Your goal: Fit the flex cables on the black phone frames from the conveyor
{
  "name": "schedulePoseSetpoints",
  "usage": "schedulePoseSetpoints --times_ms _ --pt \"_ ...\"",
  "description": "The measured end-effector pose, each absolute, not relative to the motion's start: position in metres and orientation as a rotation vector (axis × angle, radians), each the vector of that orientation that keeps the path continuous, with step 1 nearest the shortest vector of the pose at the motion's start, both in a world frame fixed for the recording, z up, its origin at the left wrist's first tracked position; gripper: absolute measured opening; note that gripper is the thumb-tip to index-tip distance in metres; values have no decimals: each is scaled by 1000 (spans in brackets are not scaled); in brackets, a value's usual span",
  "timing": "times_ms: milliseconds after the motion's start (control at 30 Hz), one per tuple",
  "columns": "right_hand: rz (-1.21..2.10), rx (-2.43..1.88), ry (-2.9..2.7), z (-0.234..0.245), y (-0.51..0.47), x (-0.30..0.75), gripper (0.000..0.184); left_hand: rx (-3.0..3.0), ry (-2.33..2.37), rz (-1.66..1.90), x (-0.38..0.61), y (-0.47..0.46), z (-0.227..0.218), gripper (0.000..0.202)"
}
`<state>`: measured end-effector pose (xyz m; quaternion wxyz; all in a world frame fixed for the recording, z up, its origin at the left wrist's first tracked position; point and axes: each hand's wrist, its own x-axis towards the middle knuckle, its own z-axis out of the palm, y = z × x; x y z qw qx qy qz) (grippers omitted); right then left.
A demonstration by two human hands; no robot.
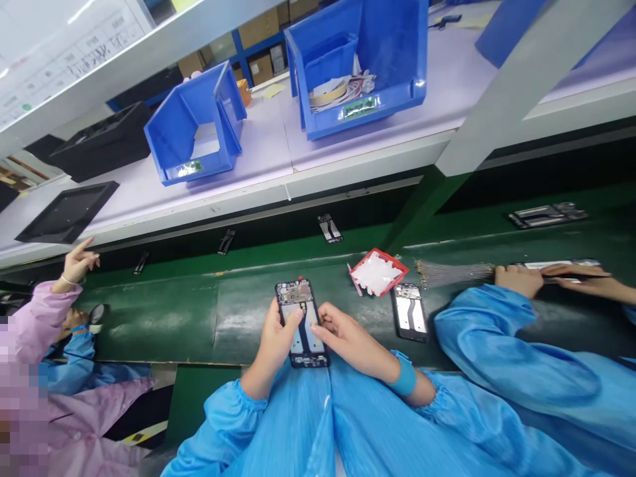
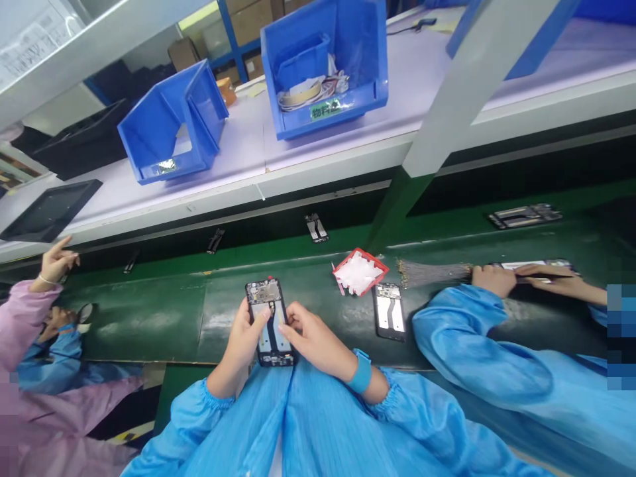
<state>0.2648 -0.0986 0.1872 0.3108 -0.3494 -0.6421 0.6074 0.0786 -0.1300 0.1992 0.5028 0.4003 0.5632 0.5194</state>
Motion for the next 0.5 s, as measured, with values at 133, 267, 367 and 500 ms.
schedulePoseSetpoints --times_ms 133,267,367,500 --pt "1349 -1054 -1672 190 -92 267 24 931 1419 1292 90 -133 196 46" --pt "1318 -990 -1559 195 -81 260 28 1068 1361 1189 94 -133 204 40" --pt "1354 -938 -1651 200 -79 253 27 1122 1378 1195 98 -133 210 40" --pt "1340 -959 -1746 197 -79 254 31 1121 1411 1232 101 -135 212 40"
